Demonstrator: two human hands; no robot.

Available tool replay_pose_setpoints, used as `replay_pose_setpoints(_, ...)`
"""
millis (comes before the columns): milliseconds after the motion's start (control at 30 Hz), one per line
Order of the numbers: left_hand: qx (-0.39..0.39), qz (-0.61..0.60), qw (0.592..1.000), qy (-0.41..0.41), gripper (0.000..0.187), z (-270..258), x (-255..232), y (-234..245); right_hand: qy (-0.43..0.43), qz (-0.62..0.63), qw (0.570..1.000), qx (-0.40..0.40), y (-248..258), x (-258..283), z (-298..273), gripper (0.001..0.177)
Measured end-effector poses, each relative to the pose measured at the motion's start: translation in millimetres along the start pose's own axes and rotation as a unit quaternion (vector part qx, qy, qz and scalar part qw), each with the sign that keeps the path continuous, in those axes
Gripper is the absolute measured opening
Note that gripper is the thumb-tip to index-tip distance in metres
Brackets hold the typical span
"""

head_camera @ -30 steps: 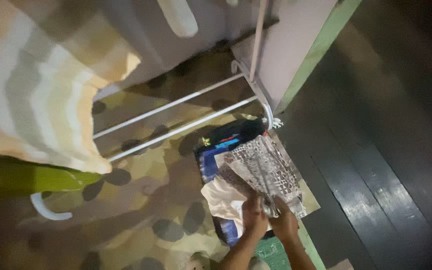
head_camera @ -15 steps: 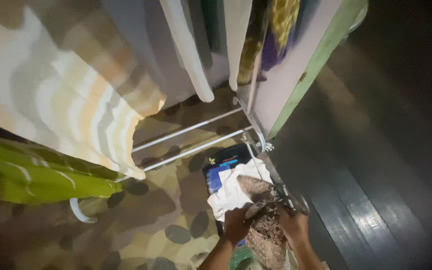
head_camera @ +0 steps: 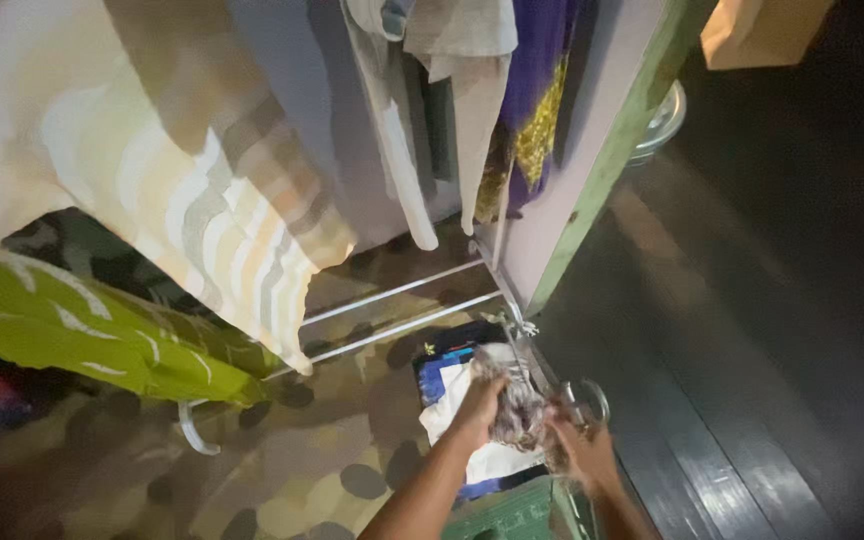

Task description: The person hangs several garments on a clothes rack using hangers. They pick up each item, place it on a hanger, and hang it on the rack one by one.

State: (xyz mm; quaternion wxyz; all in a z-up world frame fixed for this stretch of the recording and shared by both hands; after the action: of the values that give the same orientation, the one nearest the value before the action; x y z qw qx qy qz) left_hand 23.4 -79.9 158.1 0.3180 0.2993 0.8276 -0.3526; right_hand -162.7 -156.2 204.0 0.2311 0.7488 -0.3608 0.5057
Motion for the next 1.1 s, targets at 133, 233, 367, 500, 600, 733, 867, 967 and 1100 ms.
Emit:
replay_pose_setpoints(133,0.016,-0.21,0.977,-0.004,0.022,26,-1,-2,-0.035,-0.07,0.997,0.02,-22,7,-19,0.089)
replay_pose_setpoints(233,-0.004,-0.319,0.948,-0.01,0.021,40,-8,7,-0.119,-0.237,0.964,0.007,-33,15,-15,0.04)
replay_pose_setpoints(367,0.007,-0.254,0.967,-0.025,0.033,-6,-63,24,0.007,-0.042,0.998,0.043,-43,50,1,0.042)
replay_pose_setpoints(500,0.009,-0.023,0.997,-0.07,0.051,-88,-120,6,0.001,0.007,0.997,0.074,-59,102,7,0.038)
replay_pose_setpoints(600,0.038,0.238,0.947,-0.212,0.093,-134,-135,-14,0.009,0.056,0.994,0.093,-83,130,8,0.036)
replay_pose_setpoints(733,-0.014,0.324,0.869,-0.374,0.06,-132,-125,1,0.06,0.049,0.984,0.16,-93,122,27,0.027)
replay_pose_setpoints(867,0.088,0.142,0.95,-0.264,0.048,-101,-111,24,0.084,0.11,0.976,0.167,-64,117,40,0.022)
replay_pose_setpoints(967,0.072,0.261,0.924,-0.27,0.039,-114,-118,11,0.094,0.002,0.987,0.129,-62,131,20,0.02)
replay_pose_setpoints(1100,0.044,0.332,0.892,-0.302,0.039,-132,-120,-19,0.022,0.029,0.994,0.107,-71,150,-3,0.022)
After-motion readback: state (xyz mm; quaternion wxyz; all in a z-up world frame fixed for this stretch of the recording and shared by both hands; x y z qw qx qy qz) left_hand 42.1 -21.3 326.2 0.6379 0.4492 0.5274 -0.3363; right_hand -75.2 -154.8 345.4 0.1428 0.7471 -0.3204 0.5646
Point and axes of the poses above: each hand's wrist, its own z-axis towards the middle knuckle, its own y-axis out of the back of the hand, x = y × z, the point moved 2 cm from there along z, towards the middle knuckle, and after that the axes turned 10 degrees about x, right-handed, at the moved point
